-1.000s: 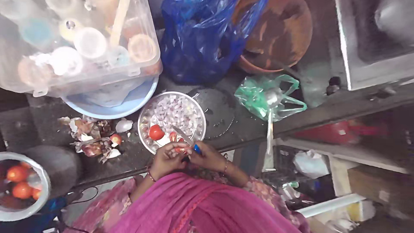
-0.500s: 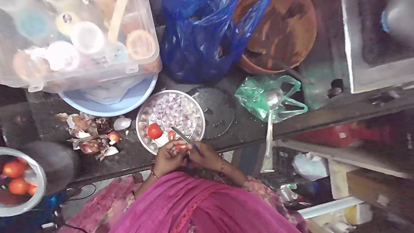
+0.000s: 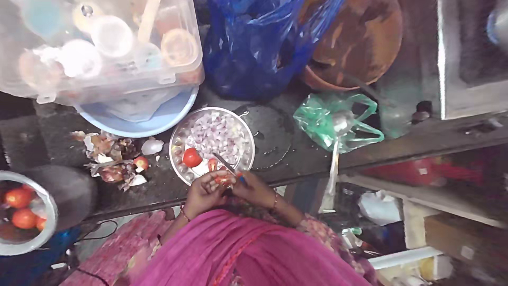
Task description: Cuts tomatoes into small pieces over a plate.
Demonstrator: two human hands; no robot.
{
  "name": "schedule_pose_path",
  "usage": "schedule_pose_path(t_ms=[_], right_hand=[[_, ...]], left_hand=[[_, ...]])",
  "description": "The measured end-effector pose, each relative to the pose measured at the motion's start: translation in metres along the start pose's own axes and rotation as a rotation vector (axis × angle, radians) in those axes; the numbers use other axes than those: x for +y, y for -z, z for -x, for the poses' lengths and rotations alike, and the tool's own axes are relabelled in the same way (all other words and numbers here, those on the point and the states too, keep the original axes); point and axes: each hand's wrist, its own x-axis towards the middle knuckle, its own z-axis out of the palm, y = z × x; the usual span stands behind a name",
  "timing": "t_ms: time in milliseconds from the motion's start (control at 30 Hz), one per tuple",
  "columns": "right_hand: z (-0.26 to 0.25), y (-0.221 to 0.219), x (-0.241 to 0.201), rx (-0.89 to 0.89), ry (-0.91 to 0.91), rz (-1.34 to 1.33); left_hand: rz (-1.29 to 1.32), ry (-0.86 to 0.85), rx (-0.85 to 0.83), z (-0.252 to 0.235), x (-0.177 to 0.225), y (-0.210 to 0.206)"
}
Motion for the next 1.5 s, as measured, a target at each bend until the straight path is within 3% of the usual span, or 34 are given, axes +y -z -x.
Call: schedule_pose_path(t_ms=[400, 633, 900, 1067, 1500], right_hand=[[0.001, -0.006, 0.0, 0.071, 0.056, 0.168], [0.0, -0.009, 0.001, 0.097, 0.055, 0.134], [-0.003, -0.012, 0.006, 0.067, 0.041, 0.111], [-0.004, -0.012, 0.002, 0.031, -0.003, 0.043], [0.001, -0.017, 0.004, 0.116, 0.033, 0.076]], left_hand=[[0.087, 0.065, -0.014, 0.001, 0.006, -0.004], [0.089, 0.056, 0.094, 0.0, 0.006, -0.017], [0.043, 0.115, 0.038, 0.001, 0.008, -0.011], [0.005, -0.022, -0.037, 0.0, -0.008, 0.005], [0.124, 0.098, -0.063, 0.004, 0.004, 0.003]])
